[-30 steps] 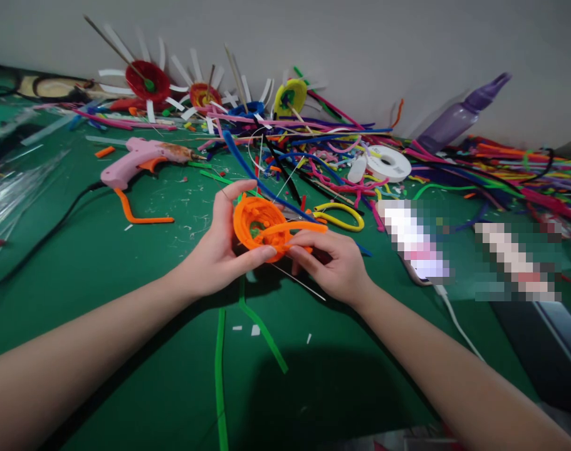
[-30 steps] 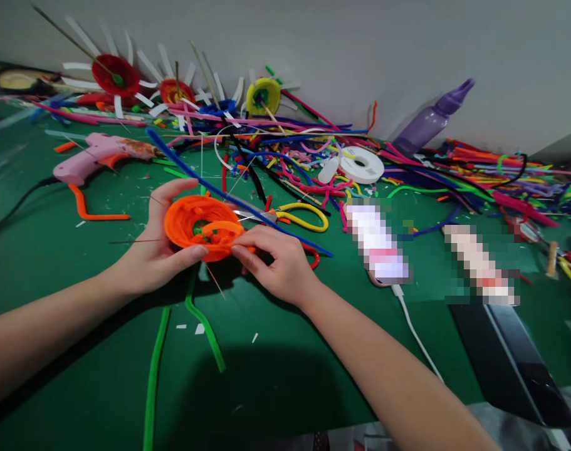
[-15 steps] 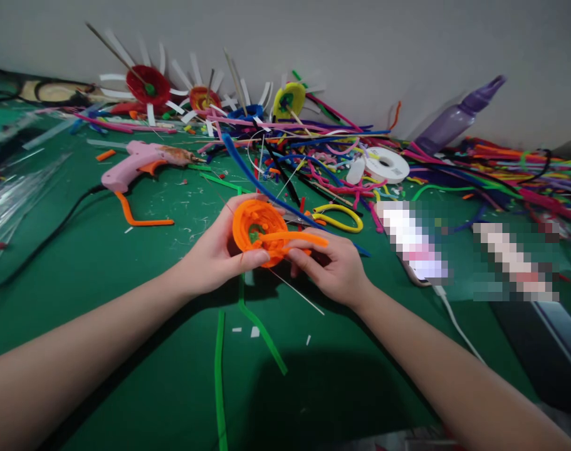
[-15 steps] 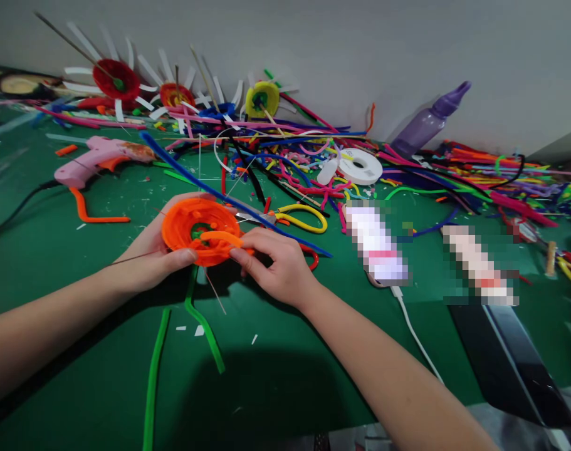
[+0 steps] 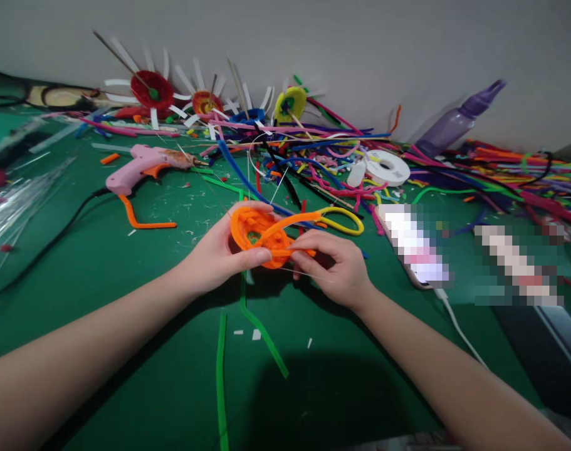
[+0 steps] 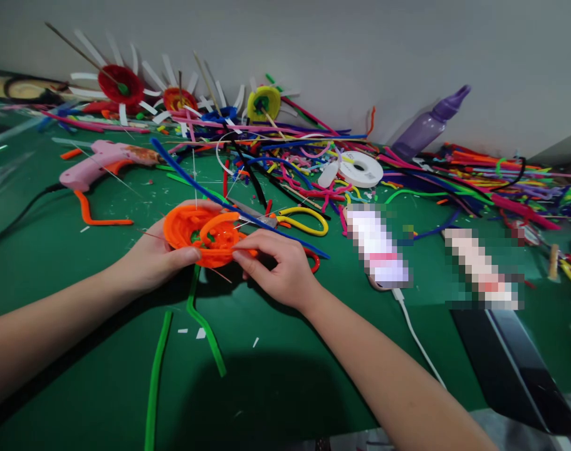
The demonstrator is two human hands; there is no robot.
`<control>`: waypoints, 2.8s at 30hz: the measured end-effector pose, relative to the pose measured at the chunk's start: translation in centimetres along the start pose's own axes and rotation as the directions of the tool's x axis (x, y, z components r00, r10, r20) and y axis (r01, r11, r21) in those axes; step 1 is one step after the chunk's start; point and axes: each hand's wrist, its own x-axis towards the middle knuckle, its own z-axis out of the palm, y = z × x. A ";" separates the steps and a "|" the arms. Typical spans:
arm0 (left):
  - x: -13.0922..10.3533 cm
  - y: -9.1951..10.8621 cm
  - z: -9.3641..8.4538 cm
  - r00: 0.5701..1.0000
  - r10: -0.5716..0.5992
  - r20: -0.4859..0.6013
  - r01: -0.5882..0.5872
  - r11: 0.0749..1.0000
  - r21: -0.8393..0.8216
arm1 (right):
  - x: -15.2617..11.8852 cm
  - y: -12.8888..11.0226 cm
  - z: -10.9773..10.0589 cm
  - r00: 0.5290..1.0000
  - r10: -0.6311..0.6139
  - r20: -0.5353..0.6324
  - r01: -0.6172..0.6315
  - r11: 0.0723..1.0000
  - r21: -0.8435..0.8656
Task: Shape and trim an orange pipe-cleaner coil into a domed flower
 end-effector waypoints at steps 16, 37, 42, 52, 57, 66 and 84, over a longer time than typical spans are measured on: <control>0.0 -0.3 -0.2 0.998 -0.032 0.054 0.036 0.997 -0.062 | 0.1 0.0 0.0 0.984 0.164 0.067 -0.172 0.976 0.136; 0.0 0.1 0.0 0.997 -0.017 0.076 0.019 0.999 -0.027 | -0.2 0.0 0.1 0.975 0.204 0.086 -0.218 0.951 0.217; 0.0 0.3 0.2 0.998 -0.021 0.059 0.019 0.999 0.028 | -0.2 -0.1 0.0 0.988 0.138 0.063 -0.144 0.983 0.113; 0.1 0.3 0.1 0.999 -0.001 0.041 0.000 1.000 0.024 | -0.3 0.2 0.2 0.984 0.148 0.095 -0.158 0.980 0.117; 0.1 0.1 0.0 0.999 -0.018 0.042 0.017 0.999 0.029 | -0.3 0.1 0.1 0.985 0.145 0.091 -0.155 0.983 0.102; 0.0 0.1 0.1 0.999 -0.015 0.047 0.013 0.999 0.037 | -0.2 0.0 0.1 0.988 0.125 0.089 -0.132 0.988 0.081; 0.0 0.4 0.1 0.998 -0.028 0.054 0.027 0.999 0.028 | -0.2 0.1 0.1 0.995 0.058 0.079 -0.060 0.998 0.019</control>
